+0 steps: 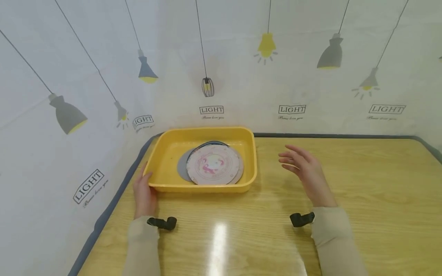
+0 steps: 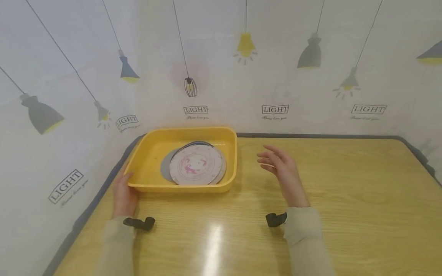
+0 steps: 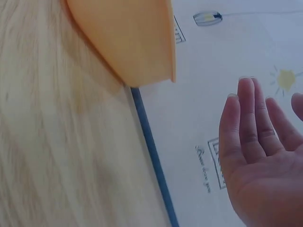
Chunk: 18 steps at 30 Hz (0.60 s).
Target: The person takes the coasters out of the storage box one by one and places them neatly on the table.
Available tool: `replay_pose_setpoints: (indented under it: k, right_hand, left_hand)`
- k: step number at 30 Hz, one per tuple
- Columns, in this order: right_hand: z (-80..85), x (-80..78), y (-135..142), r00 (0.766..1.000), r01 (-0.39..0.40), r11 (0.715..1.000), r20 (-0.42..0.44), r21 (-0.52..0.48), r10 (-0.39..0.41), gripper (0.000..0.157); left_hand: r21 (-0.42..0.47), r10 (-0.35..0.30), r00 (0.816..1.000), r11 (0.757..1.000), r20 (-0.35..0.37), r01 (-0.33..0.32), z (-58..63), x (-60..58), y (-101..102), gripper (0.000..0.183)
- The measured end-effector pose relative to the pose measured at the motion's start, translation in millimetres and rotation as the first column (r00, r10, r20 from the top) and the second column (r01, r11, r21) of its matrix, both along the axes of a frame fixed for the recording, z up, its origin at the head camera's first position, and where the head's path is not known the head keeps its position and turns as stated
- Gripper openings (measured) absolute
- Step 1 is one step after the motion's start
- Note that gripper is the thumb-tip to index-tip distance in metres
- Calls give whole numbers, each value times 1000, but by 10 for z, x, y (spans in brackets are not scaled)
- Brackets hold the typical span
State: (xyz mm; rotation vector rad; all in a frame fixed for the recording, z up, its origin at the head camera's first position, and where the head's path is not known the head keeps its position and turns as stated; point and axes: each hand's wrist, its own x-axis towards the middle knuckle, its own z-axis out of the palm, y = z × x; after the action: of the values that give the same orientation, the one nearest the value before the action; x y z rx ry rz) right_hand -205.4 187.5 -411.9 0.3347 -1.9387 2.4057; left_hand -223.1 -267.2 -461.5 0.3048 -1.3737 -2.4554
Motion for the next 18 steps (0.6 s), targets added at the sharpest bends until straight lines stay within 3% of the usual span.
replay_pose_setpoints:
  k: [5,11,15,18]
  right_hand:
    - [98,5,-241,999,-17,991,29,135,13,42]
    - [107,-5,-433,996,-90,959,1,269,93,43]
    - [90,-8,-579,988,-115,908,-48,404,146,42]
    - [64,-6,-711,985,-75,843,-93,532,147,39]
  left_hand:
    - [-7,2,1000,1000,12,-2,-26,8,7,47]
    - [-28,-104,994,994,-8,104,-28,8,-18,53]
    - [-43,-132,991,990,-24,131,-9,-3,-42,59]
    - [-58,-132,991,990,-32,130,-2,-18,-62,60]
